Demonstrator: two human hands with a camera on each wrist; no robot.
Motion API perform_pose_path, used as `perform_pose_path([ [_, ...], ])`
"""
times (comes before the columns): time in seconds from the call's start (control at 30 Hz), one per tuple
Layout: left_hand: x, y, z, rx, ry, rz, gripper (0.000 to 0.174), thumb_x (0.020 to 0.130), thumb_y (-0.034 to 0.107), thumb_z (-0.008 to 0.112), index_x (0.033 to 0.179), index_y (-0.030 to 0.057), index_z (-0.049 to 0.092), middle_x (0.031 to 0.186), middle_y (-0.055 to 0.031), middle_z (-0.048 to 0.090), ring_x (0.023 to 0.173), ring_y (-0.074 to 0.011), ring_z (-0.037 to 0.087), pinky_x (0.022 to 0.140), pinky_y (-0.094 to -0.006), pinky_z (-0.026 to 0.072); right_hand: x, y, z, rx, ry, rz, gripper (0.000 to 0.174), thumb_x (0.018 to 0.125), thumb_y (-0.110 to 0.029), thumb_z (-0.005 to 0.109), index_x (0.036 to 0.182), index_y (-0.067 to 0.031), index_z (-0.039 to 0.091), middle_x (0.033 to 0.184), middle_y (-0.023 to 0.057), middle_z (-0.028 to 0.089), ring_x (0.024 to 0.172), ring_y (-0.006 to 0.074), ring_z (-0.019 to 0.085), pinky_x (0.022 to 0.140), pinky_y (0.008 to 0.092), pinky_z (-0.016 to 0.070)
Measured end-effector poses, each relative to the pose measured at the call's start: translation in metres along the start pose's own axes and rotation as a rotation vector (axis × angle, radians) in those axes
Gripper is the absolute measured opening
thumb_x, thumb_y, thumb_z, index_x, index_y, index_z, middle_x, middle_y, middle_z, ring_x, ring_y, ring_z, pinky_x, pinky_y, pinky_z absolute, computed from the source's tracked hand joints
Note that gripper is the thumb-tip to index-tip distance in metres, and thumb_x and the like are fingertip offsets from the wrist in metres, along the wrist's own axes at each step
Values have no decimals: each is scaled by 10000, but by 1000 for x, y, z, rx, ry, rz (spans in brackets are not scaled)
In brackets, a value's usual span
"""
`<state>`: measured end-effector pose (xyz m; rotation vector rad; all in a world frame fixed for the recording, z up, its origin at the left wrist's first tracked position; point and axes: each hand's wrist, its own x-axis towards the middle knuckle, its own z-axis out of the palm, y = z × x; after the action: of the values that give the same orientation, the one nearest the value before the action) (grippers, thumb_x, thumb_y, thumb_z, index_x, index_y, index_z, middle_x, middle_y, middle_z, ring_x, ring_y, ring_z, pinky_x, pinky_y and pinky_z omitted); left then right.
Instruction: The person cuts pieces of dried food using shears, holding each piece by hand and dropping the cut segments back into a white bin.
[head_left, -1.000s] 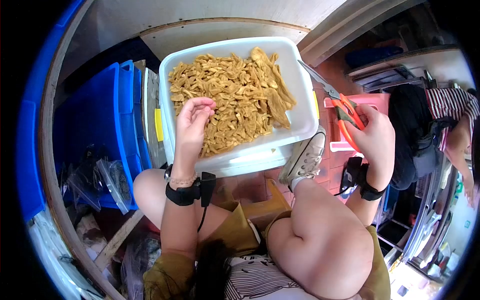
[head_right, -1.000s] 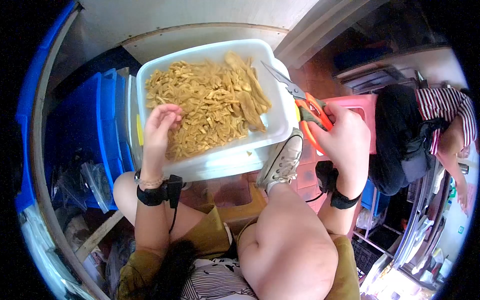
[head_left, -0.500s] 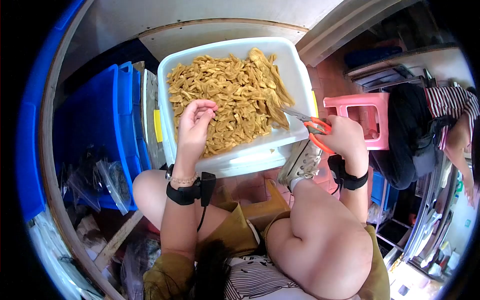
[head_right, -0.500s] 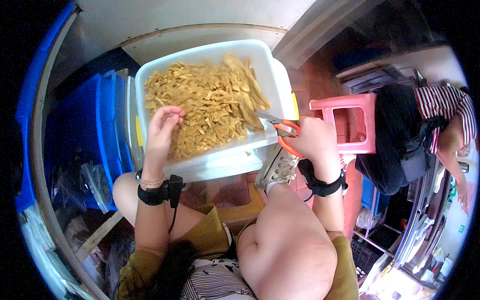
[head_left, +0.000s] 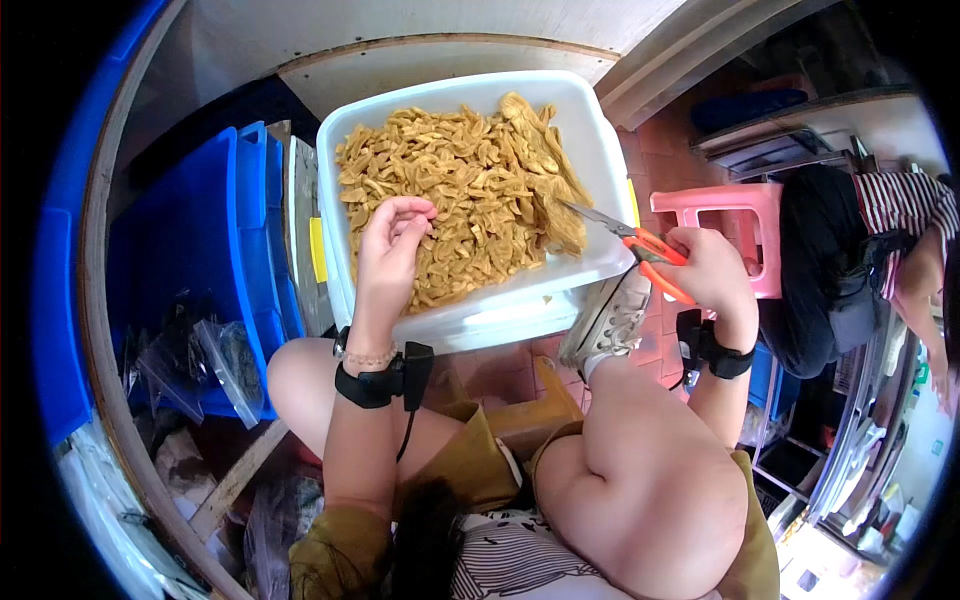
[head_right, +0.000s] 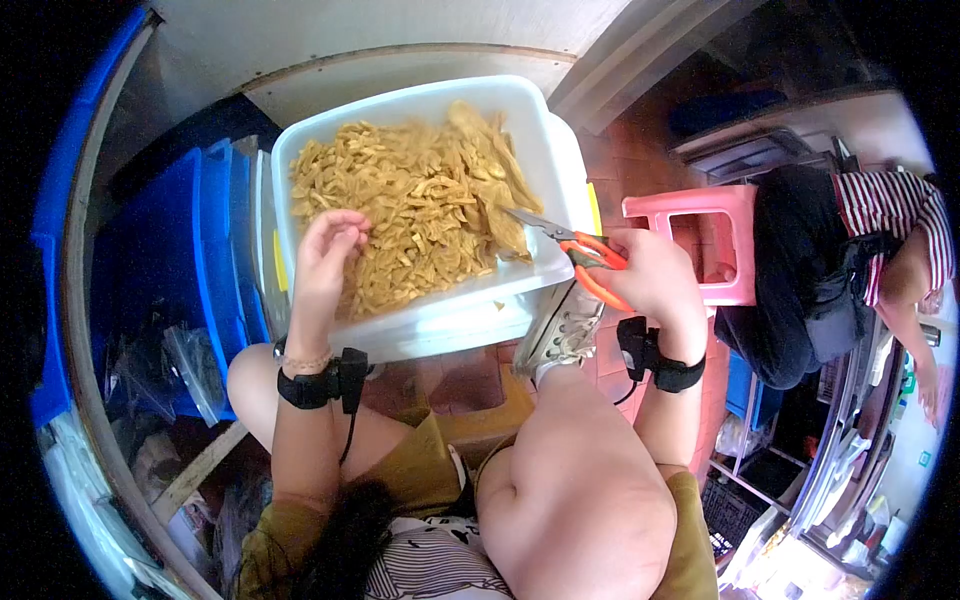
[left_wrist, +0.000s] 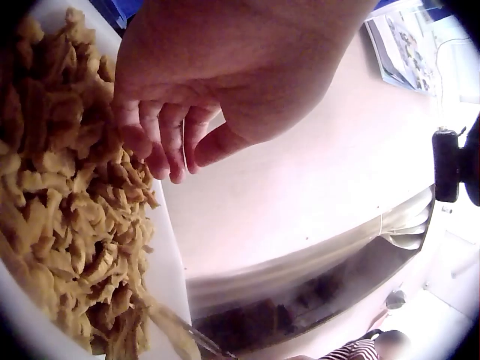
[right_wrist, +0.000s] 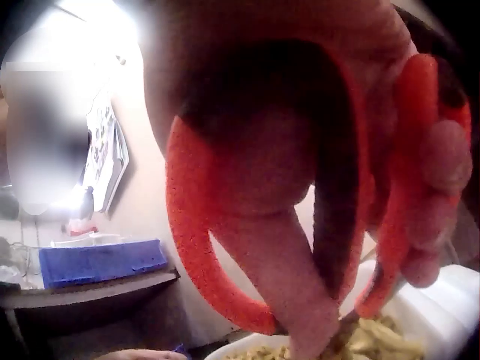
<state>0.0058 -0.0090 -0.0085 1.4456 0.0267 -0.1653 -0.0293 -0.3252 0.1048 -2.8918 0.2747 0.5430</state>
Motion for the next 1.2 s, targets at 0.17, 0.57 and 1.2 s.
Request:
perform_pose_path([
  [0.17, 0, 2, -1, -6, 7, -16, 142, 890, 22, 505, 1021, -5, 553, 969, -59, 601, 853, -90, 531, 791, -218, 430, -15, 24, -15, 209, 66, -148, 306, 659, -225, 710, 843, 9, 638, 644, 145, 578, 553, 234, 543, 556, 326, 426],
  [0.57, -2, 11, 5, -333, -311, -125, 555, 1008, 365, 217, 1307, -77, 370, 1205, -190, 551, 1131, -247, 529, 961, -356, 414, -35, -7, -34, 410, 214, -363, 286, 602, -28, 671, 861, 45, 573, 649, 57, 504, 581, 115, 483, 552, 263, 403],
  [1.2, -8, 32, -9, -878, -116, 72, 234, 965, 126, 378, 1187, 58, 412, 926, -109, 541, 818, -197, 540, 861, -382, 433, -19, -40, -3, 264, 13, -541, 347, 566, -180, 718, 835, -5, 588, 813, 138, 605, 710, 287, 546, 681, 333, 384],
])
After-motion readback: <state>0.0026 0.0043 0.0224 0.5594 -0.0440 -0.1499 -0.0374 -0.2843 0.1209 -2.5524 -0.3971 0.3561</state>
